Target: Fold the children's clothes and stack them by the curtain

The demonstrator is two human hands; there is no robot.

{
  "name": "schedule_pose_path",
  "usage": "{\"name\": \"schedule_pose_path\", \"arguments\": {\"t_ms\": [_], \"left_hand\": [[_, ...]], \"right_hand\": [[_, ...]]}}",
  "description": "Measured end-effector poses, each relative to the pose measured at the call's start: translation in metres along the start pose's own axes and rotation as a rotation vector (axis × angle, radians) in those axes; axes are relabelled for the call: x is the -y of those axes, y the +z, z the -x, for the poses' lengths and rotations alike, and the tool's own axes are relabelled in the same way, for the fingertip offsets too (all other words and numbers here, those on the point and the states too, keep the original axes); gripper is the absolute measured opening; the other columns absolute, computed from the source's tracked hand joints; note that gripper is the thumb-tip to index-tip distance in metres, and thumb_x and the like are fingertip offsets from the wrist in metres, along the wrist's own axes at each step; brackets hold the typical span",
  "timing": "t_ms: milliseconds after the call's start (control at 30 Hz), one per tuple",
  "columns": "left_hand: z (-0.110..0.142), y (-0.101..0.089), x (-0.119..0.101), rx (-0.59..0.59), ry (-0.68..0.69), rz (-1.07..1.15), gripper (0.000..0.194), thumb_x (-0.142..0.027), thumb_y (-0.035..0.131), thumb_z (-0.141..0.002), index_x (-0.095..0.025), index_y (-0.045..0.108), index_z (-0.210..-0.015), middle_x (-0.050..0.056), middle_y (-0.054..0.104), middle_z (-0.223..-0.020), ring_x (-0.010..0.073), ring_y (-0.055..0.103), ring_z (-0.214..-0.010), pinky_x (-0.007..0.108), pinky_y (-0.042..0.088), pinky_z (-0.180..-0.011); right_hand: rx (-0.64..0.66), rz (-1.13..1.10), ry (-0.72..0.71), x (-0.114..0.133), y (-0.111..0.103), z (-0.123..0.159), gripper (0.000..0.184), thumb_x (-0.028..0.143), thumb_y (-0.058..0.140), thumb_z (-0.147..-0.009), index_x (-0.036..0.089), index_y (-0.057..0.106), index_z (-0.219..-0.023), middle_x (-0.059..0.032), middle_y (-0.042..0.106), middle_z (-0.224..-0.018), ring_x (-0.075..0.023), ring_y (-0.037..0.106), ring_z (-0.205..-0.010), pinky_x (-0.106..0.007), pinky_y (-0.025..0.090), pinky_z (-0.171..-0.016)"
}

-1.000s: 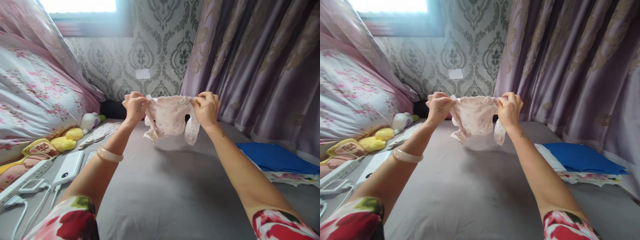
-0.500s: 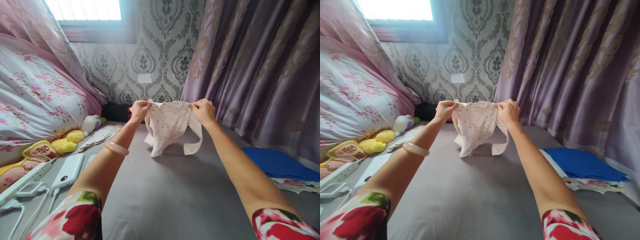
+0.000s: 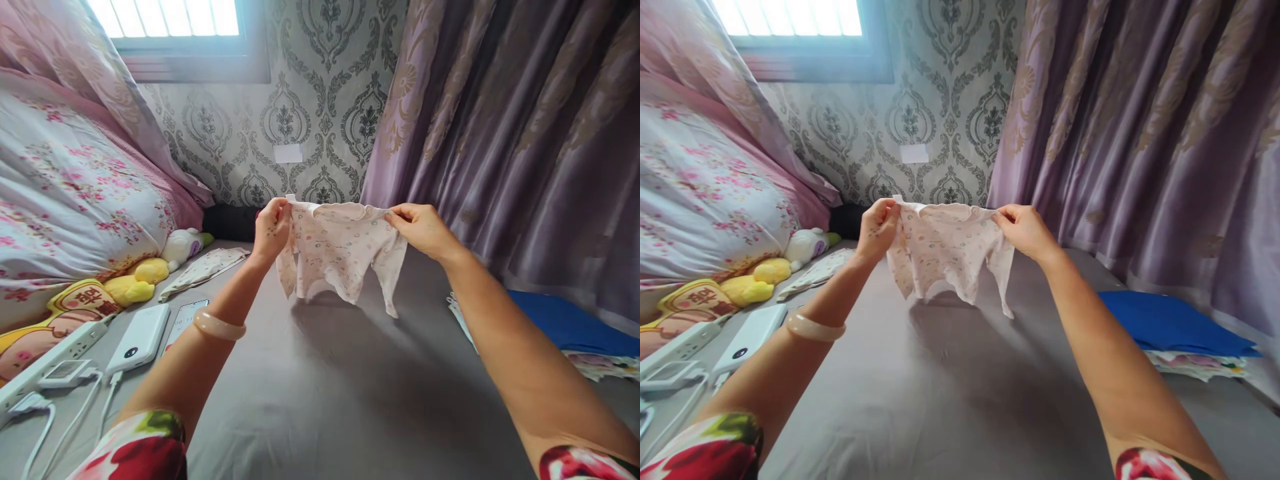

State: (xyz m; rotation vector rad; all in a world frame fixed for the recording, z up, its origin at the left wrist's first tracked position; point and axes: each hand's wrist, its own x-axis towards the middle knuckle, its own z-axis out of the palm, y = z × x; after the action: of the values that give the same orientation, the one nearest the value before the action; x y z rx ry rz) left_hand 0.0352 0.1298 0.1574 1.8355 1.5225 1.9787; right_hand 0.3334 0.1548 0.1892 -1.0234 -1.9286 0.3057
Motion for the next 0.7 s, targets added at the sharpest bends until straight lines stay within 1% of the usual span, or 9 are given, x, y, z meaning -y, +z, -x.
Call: {"name": "schedule_pose_path", "arguments": {"t_ms": [100, 167, 267, 333, 400, 467, 533, 600, 700], "left_hand": [[0.003, -0.027, -0.02, 0.074, 0.035, 0.085, 0.025, -0.039, 0.059, -0.083, -0.016, 0.068, -0.089, -0.002, 0.058, -0.065, 0.0084, 0.05, -0.056, 0.019, 0.039, -0.052], [0.001, -0.046, -0.036, 0.125, -0.022, 0.112, 0.027, -0.04, 0.066, -0.078, -0.016, 0.071, -0.087, -0.001, 0.062, -0.068, 0.0091, 0.053, -0.058, 0.02, 0.042, -0.053], [-0.008, -0.065, -0.052, 0.255, -0.225, 0.144, 0.032, -0.043, 0.073, -0.07, -0.017, 0.073, -0.089, 0.001, 0.066, -0.069, 0.0112, 0.057, -0.057, 0.022, 0.046, -0.052], [-0.013, -0.068, -0.047, 0.383, -0.391, 0.139, 0.035, -0.044, 0.076, -0.066, -0.017, 0.074, -0.089, 0.002, 0.067, -0.068, 0.0129, 0.059, -0.056, 0.024, 0.048, -0.051], [-0.015, -0.061, -0.027, 0.521, -0.543, 0.101, 0.037, -0.044, 0.078, -0.061, -0.018, 0.075, -0.087, 0.002, 0.068, -0.067, 0.0142, 0.06, -0.056, 0.025, 0.048, -0.051], [-0.01, -0.048, 0.004, 0.649, -0.66, 0.04, 0.036, -0.044, 0.079, -0.057, -0.019, 0.075, -0.083, 0.002, 0.068, -0.066, 0.0144, 0.06, -0.055, 0.024, 0.047, -0.05], [0.003, -0.028, 0.039, 0.774, -0.731, -0.041, 0.034, -0.044, 0.078, -0.057, -0.019, 0.075, -0.08, 0.001, 0.068, -0.065, 0.0141, 0.058, -0.053, 0.023, 0.045, -0.049], [0.02, -0.007, 0.072, 0.873, -0.692, -0.19, 0.029, -0.044, 0.071, -0.063, -0.018, 0.074, -0.077, 0.0, 0.064, -0.058, 0.0136, 0.056, -0.05, 0.023, 0.041, -0.046], [0.049, 0.024, 0.106, 0.881, -0.471, -0.497, 0.021, -0.034, 0.061, -0.074, -0.016, 0.072, -0.072, 0.0, 0.061, -0.055, 0.0147, 0.059, -0.055, 0.022, 0.042, -0.051]], "right_hand": [[0.103, -0.223, 0.092, 0.009, -0.022, 0.009, 0.038, 0.057, 0.067, -0.078, 0.02, 0.072, -0.089, -0.0039, 0.07, -0.078, -0.0178, 0.064, -0.071, -0.03, 0.051, -0.062], [0.177, -0.309, 0.171, 0.016, -0.036, 0.011, 0.036, 0.056, 0.071, -0.075, 0.023, 0.073, -0.089, -0.0044, 0.071, -0.078, -0.0187, 0.066, -0.071, -0.032, 0.053, -0.061], [0.27, -0.384, 0.295, 0.022, -0.049, 0.01, 0.032, 0.053, 0.074, -0.073, 0.025, 0.073, -0.088, -0.0054, 0.073, -0.081, -0.0198, 0.067, -0.07, -0.033, 0.055, -0.06], [0.318, -0.397, 0.383, 0.016, -0.047, 0.008, 0.031, 0.052, 0.075, -0.072, 0.025, 0.074, -0.086, -0.0057, 0.074, -0.082, -0.0198, 0.068, -0.069, -0.032, 0.055, -0.059], [0.384, -0.375, 0.487, 0.002, -0.035, 0.007, 0.031, 0.051, 0.077, -0.069, 0.024, 0.074, -0.084, -0.006, 0.074, -0.08, -0.0197, 0.067, -0.066, -0.03, 0.054, -0.057], [0.474, -0.332, 0.593, -0.02, -0.014, 0.009, 0.032, 0.049, 0.079, -0.066, 0.021, 0.074, -0.081, -0.0061, 0.074, -0.077, -0.0189, 0.066, -0.063, -0.028, 0.053, -0.054], [0.564, -0.27, 0.656, -0.047, 0.013, 0.014, 0.031, 0.046, 0.079, -0.066, 0.018, 0.073, -0.077, -0.0045, 0.073, -0.072, -0.0165, 0.063, -0.058, -0.026, 0.05, -0.053], [0.593, -0.152, 0.652, -0.075, 0.042, 0.023, 0.026, 0.042, 0.076, -0.07, 0.016, 0.073, -0.074, -0.0025, 0.071, -0.069, -0.014, 0.061, -0.058, -0.023, 0.047, -0.053], [0.583, 0.127, 0.547, -0.108, 0.082, 0.041, 0.02, 0.034, 0.07, -0.078, 0.015, 0.073, -0.073, -0.0004, 0.071, -0.07, -0.0127, 0.061, -0.064, -0.02, 0.044, -0.058]]}}
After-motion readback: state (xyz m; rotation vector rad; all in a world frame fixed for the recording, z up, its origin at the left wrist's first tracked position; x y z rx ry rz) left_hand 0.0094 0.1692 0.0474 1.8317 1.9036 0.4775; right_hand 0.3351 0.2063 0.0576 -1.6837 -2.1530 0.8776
